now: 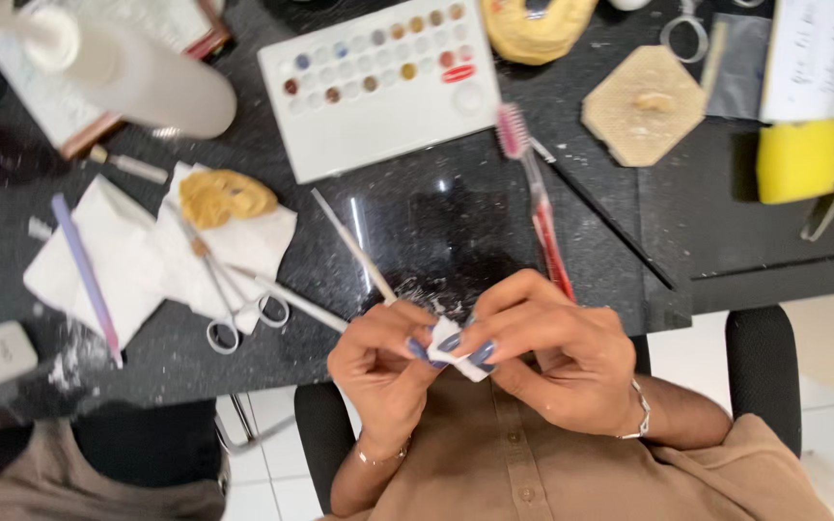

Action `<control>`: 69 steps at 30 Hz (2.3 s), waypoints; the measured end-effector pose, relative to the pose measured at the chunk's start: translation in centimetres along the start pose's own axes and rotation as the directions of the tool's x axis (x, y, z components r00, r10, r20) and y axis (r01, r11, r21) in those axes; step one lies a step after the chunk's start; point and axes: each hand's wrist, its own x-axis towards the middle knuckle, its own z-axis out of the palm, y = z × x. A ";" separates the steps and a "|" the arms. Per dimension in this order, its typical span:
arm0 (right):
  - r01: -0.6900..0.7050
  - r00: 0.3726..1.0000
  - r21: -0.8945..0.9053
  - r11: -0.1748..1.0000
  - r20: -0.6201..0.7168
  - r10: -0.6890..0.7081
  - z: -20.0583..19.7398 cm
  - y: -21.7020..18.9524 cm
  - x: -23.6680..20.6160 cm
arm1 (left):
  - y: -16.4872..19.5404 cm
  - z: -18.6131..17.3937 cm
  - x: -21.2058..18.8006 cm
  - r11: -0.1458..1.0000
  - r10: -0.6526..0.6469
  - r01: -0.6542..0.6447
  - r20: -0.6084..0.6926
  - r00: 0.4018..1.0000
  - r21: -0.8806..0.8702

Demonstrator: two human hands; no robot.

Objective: The person wipes a small dental crown with a paper tissue, turning it to clean all sides, then sets it down and picks it up with a pair of pliers. They use a fine brush to apply material to the crown over the bench, referring to a shade guide.

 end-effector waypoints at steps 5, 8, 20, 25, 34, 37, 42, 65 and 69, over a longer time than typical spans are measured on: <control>-0.221 0.975 0.463 0.858 0.078 0.209 0.3 0.5 -0.1 | 0.8 -0.8 0.0 0.987 -0.002 0.000 0.012 1.000 0.161; -0.301 0.950 0.584 0.754 0.118 0.287 0.0 0.9 -0.2 | 0.8 -0.9 0.2 0.992 -0.004 -0.004 0.066 0.998 0.125; -0.400 0.916 0.673 0.623 0.272 0.294 -1.3 0.7 -2.2 | 0.1 0.2 -1.1 0.958 -0.206 0.236 0.183 0.961 -0.161; -0.412 0.910 0.636 0.652 0.322 0.262 -2.3 0.7 -1.5 | 1.4 0.7 -0.4 0.984 -0.163 0.178 0.281 0.946 -0.030; -0.370 0.929 0.610 0.701 0.250 0.273 -2.8 1.0 -1.7 | 1.3 1.8 0.6 0.936 -0.216 0.295 0.346 0.913 -0.192; -0.335 0.942 0.596 0.730 0.204 0.267 -3.0 1.3 -1.8 | 1.2 1.9 0.7 0.967 -0.160 0.220 0.371 0.915 -0.125; -0.310 0.951 0.605 0.734 0.189 0.246 -3.4 1.4 -1.6 | 0.3 2.3 1.3 0.835 -0.287 0.447 0.439 0.851 -0.320; -0.309 0.951 0.551 0.776 0.150 0.272 -5.1 3.3 -0.5 | -0.6 2.1 2.2 0.900 -0.257 0.378 0.435 0.863 -0.217; -0.306 0.949 0.583 0.753 0.125 0.289 -5.0 3.3 -0.5 | -1.0 2.0 2.5 0.873 -0.273 0.417 0.454 0.848 -0.254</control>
